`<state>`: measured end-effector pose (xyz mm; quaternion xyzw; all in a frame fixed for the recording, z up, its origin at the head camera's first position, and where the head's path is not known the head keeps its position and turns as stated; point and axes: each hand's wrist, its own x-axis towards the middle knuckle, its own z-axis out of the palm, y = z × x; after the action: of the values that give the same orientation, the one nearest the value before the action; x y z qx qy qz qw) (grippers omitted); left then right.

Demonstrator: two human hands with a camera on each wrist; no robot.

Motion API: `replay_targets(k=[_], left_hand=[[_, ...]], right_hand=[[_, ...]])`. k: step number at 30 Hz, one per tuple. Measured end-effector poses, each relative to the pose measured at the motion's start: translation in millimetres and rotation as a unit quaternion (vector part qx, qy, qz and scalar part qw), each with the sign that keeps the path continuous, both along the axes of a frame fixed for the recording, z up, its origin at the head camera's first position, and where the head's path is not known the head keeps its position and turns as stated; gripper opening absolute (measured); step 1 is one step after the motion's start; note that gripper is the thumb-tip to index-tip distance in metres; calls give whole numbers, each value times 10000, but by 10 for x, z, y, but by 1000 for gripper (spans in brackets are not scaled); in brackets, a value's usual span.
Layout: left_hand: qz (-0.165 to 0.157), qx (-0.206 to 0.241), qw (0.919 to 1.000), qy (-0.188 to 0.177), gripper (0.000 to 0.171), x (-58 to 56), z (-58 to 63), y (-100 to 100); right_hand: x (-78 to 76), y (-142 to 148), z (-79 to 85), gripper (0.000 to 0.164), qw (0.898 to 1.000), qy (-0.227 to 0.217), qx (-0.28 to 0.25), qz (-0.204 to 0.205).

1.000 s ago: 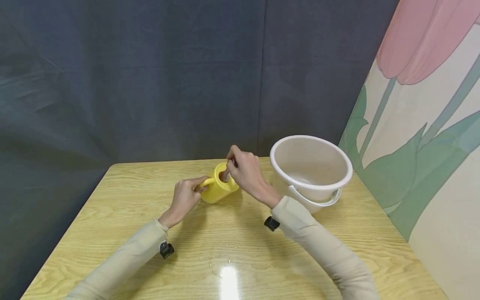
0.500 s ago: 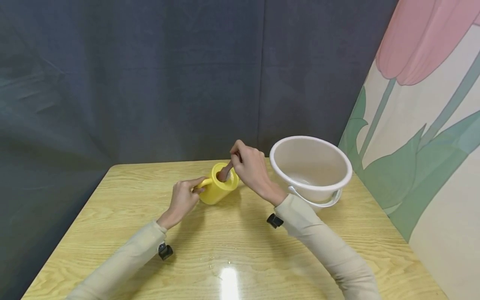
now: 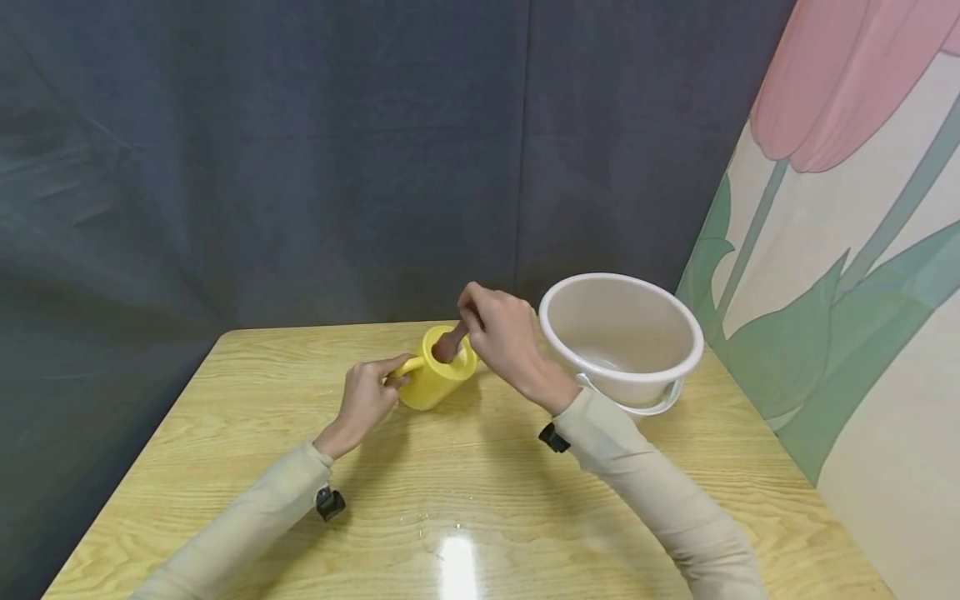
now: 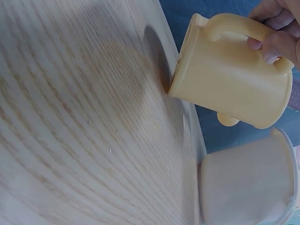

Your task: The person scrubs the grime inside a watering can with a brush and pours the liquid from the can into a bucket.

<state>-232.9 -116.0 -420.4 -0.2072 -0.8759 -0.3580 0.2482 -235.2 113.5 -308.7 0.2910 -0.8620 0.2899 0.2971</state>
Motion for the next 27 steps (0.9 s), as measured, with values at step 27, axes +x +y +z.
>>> replay_targets(k=[27], left_hand=[[-5,124,9999,-120,34,-10,-2,27]], right_hand=[[192,232,19,17,9970,-200,743,97]])
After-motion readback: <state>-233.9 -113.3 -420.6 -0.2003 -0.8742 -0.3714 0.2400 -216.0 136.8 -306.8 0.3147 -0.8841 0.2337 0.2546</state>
